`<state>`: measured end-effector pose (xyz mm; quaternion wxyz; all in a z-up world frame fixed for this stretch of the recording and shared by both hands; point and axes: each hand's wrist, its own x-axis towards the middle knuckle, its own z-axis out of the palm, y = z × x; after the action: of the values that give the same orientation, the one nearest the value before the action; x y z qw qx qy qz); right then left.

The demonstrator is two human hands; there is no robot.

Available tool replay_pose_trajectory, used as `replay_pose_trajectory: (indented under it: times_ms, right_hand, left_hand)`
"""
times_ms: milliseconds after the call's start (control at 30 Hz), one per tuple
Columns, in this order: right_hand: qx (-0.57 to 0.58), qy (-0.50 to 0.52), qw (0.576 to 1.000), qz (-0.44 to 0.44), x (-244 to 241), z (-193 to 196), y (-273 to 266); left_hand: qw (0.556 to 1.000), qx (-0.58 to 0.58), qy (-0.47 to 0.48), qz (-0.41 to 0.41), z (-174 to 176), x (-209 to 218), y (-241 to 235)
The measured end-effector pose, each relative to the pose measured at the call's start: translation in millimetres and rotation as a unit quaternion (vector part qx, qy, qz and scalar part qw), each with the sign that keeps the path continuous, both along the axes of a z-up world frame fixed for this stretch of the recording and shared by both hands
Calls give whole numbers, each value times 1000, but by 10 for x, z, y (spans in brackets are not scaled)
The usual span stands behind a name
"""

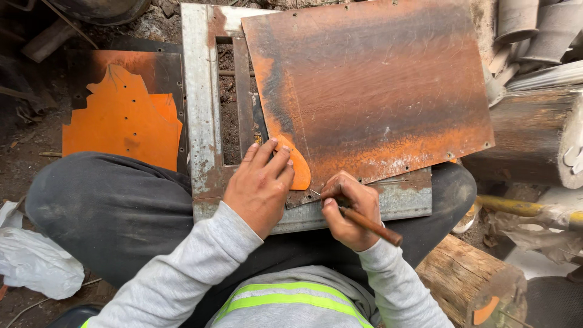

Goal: The person uses a small knife to carve and shape the edges of an orange leather piece placed on a metal board on their lap. They repeatedly adjust the piece and refine the curved edges by hand.

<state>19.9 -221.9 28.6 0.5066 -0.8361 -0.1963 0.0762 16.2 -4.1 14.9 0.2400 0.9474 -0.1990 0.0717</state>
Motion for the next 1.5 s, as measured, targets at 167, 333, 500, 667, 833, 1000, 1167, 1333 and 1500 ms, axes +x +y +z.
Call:
replay_pose_trajectory:
  times_ms: [167,333,500,667,833,1000,1167,1333,1500]
  right_hand:
    - [138,164,976,-37,348,6,-134]
    - [16,80,996,32,946,116,99]
    - [-80,35,980,178,1321,10,606]
    - [-122,41,961,245,1455,49,777]
    - [-141,3,951,276,1468,68,817]
    - [-161,-11,948,275,1459,65,852]
    - [-140,3,956,259,1441,51,856]
    - [-123,-21,966,225,1363,-20,823]
    - [-89,-54,975,194,1318,-68,779]
  left_hand:
    - [998,53,-2,37,17,-109,-299]
    - [989,106,-9,104,2,-166,-551]
    - [987,120,19,108,41,-163,-612]
    - [990,96,24,105,64,-152,-595]
    - [992,75,26,100,50,-152,-595]
    - [993,63,33,92,26,-141,-588]
    - [994,56,34,88,35,-135,-578]
    - [994,62,41,85,57,-128,-556]
    - [993,75,30,89,49,-121,-561]
